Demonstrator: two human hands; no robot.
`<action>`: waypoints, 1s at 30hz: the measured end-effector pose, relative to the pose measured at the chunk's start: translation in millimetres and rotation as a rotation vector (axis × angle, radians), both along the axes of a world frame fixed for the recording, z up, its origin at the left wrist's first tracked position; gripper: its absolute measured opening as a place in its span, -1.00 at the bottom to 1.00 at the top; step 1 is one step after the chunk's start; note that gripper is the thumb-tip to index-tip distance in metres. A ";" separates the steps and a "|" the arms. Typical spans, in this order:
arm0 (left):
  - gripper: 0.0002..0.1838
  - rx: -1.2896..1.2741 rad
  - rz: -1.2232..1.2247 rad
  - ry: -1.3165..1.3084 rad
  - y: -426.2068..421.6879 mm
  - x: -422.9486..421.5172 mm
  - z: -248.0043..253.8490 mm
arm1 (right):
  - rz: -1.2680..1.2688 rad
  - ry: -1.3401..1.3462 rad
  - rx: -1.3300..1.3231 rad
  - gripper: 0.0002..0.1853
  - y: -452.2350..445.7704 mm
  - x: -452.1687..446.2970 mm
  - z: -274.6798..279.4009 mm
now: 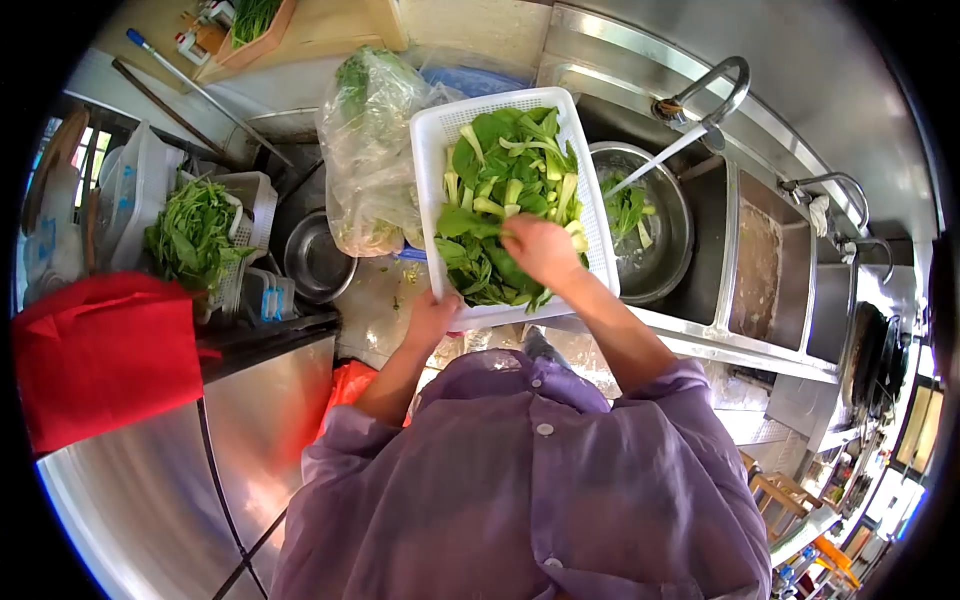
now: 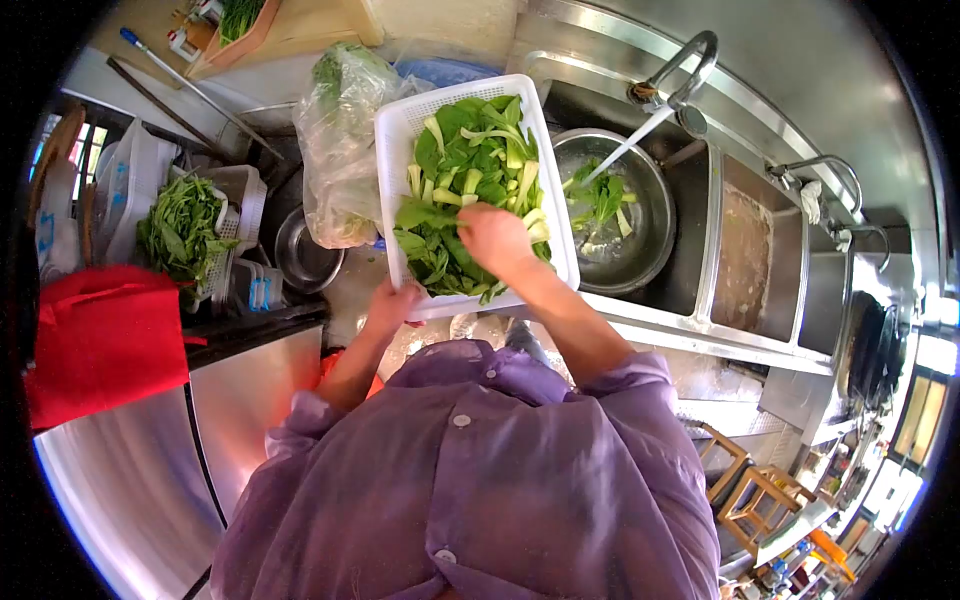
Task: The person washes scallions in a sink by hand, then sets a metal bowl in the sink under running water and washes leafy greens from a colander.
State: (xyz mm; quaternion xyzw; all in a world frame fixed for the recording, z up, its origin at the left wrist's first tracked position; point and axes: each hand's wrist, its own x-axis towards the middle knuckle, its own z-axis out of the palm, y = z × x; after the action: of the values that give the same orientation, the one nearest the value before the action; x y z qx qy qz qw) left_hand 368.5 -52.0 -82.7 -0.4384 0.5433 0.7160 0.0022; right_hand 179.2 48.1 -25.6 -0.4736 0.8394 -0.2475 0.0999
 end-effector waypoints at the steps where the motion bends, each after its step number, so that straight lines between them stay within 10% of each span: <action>1: -0.82 -0.013 -0.015 -0.026 1.8 0.9 -0.3 | -0.133 -0.332 0.058 -0.75 2.2 -9.0 3.3; 9: -0.80 -0.051 -0.015 -0.044 1.3 -1.4 5.1 | -0.235 -1.473 -0.445 -0.74 47.2 -70.8 24.4; 30: -0.76 -0.032 -0.037 -0.018 -3.4 3.9 -4.0 | -0.308 -1.430 -1.013 -0.76 92.1 -107.9 73.6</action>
State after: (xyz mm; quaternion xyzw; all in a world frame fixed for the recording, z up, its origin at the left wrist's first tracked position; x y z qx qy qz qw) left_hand 372.4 -55.4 -86.7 -0.4347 0.5625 0.7032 0.0135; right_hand 71.2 140.2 48.0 -0.0749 0.4203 -0.8362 0.3444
